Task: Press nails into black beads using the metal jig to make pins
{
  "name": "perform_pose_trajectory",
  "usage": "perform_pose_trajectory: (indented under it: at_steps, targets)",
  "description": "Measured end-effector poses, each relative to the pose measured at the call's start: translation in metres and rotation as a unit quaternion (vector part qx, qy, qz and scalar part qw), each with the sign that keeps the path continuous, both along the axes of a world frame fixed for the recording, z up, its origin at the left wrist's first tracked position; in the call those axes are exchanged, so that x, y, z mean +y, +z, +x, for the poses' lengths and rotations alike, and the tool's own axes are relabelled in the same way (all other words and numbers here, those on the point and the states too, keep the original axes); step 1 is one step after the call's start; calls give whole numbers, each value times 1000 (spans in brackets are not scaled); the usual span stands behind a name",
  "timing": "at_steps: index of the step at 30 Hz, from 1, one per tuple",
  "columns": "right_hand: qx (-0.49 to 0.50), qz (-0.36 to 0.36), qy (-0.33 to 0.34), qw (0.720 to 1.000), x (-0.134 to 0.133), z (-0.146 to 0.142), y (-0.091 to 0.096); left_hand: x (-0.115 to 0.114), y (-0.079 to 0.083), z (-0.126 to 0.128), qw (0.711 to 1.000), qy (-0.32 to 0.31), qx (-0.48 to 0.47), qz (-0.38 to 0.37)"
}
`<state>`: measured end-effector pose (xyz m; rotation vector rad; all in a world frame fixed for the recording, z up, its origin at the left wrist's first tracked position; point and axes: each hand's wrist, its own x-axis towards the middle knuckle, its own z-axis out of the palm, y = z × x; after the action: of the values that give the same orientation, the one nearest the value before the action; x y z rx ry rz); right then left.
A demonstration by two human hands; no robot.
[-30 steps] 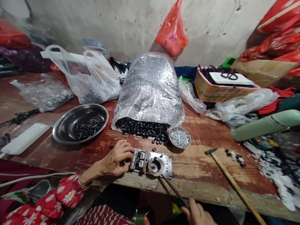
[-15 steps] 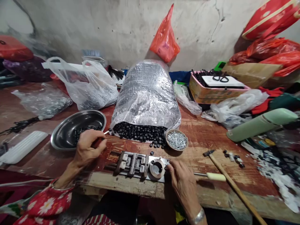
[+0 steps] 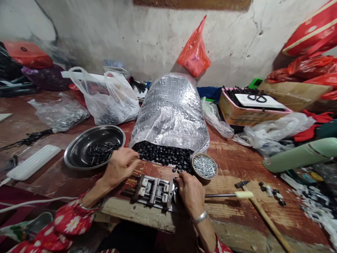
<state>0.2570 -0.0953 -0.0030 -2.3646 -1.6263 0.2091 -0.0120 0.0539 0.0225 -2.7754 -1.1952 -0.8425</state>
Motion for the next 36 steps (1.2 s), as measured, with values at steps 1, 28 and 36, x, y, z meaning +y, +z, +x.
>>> perform_pose_trajectory:
  at_steps: [1, 28, 36]
  targets:
    - [7, -22, 0, 1000, 5, 0, 2, -1, -3, 18, 998, -45, 25, -21]
    - [90, 40, 78, 992, 26, -2, -6, 29, -47, 63, 980, -140, -9, -138]
    - [141, 120, 71, 980, 15, 4, -12, 15, -40, 54, 966, -146, -131, -168]
